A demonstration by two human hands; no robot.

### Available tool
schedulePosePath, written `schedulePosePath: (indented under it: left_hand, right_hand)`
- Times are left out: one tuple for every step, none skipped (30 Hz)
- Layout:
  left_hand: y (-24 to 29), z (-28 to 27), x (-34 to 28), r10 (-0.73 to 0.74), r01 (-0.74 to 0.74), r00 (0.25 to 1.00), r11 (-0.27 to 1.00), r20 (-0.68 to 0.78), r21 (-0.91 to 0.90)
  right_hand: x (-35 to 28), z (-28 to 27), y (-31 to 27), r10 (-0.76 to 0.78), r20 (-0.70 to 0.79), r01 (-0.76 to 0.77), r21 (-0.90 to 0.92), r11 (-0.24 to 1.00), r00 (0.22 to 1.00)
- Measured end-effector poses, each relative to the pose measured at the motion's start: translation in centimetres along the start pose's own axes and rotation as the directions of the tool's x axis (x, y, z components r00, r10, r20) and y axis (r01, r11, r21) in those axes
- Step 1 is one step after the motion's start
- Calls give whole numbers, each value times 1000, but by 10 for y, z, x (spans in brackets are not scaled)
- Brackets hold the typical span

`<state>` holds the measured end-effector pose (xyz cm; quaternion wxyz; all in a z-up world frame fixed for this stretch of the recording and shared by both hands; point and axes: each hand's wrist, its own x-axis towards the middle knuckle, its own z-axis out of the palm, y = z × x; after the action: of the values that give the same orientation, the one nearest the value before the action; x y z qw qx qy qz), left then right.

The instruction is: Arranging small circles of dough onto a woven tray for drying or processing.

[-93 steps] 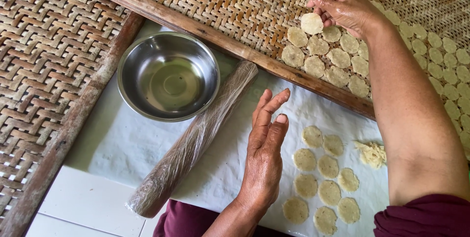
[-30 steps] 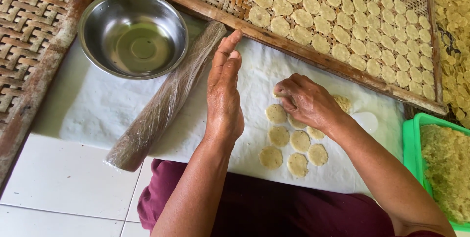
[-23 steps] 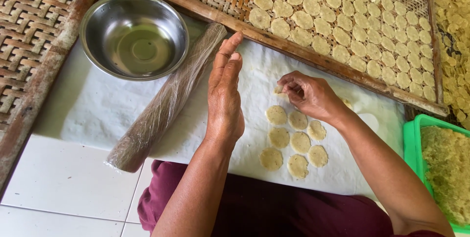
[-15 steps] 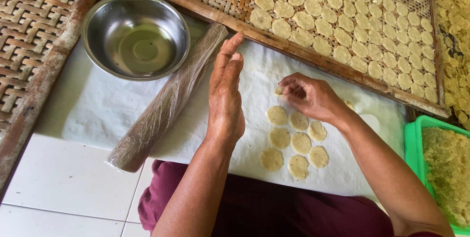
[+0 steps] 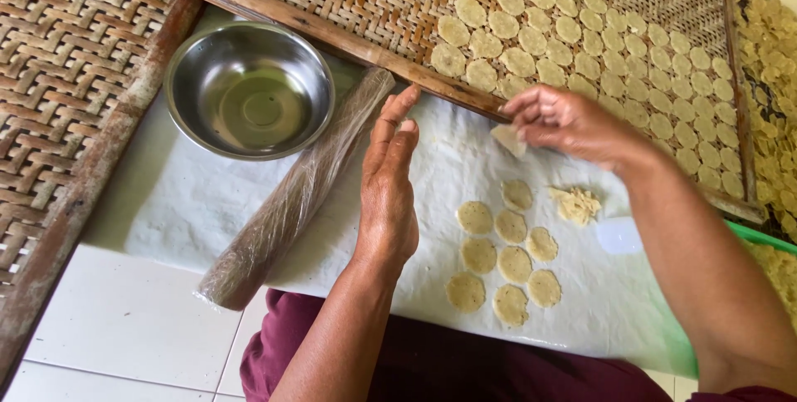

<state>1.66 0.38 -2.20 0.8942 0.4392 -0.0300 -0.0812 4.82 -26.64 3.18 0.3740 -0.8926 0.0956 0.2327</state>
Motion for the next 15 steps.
schedulePosePath:
  left_hand:
    - [2,0,-1,4,-4,1000,1000,0,0]
    - [4,0,-2,-7,7,1000,999,-8,32]
    - [6,0,-3,-22,23,1000,998,-18,63]
    - [9,1,-6,-22,23,1000,998,-20,62]
    - [12,2,-7,-20,21,1000,998,-18,56]
    - [14,3,-9,-18,19,1000,999,-16,51]
    - [17,3,-10,-10,11,1000,999,-19,52]
    - [20,4,-11,-39,41,999,997,-22,70]
    - [23,5,-12,-71,73,997,994,-26,87]
    - [26,6,-14,-66,68,997,994,-28,87]
    - [29,7,-16,-108,109,994,991,-10,80]
    - [32,8,-18,-151,150,989,986,8,74]
    - [32,8,-20,-146,145,989,986,4,75]
    - [32,9,-22,-156,155,988,986,16,65]
    - [31,9,-25,-171,169,985,984,25,54]
  right_hand:
    - [11,-15,5,-4,0,4,-1,1000,1000]
    - [23,-30,10,-59,15,57,139,989,998]
    - [34,-44,15,-112,24,101,278,955,993]
    - [43,-54,8,-112,26,100,278,955,993]
    - [53,-65,0,-94,-30,99,305,947,995]
    - [64,-76,-8,-75,-84,99,331,938,994]
    - [76,-84,-15,-82,-83,105,329,939,993]
    - [90,-91,-23,-82,-107,113,330,937,991]
    - [102,-98,-29,-79,-131,119,333,936,988]
    - [113,-99,-34,-84,-129,123,331,936,988]
    - [125,-100,-39,-87,-166,128,252,959,982]
    - [138,-101,-44,-94,-203,130,172,976,975]
    - [143,-99,-51,-100,-199,135,171,976,975]
    - [148,-97,-58,-123,-223,138,52,989,967]
    - [153,-94,-62,-146,-241,134,-65,989,959]
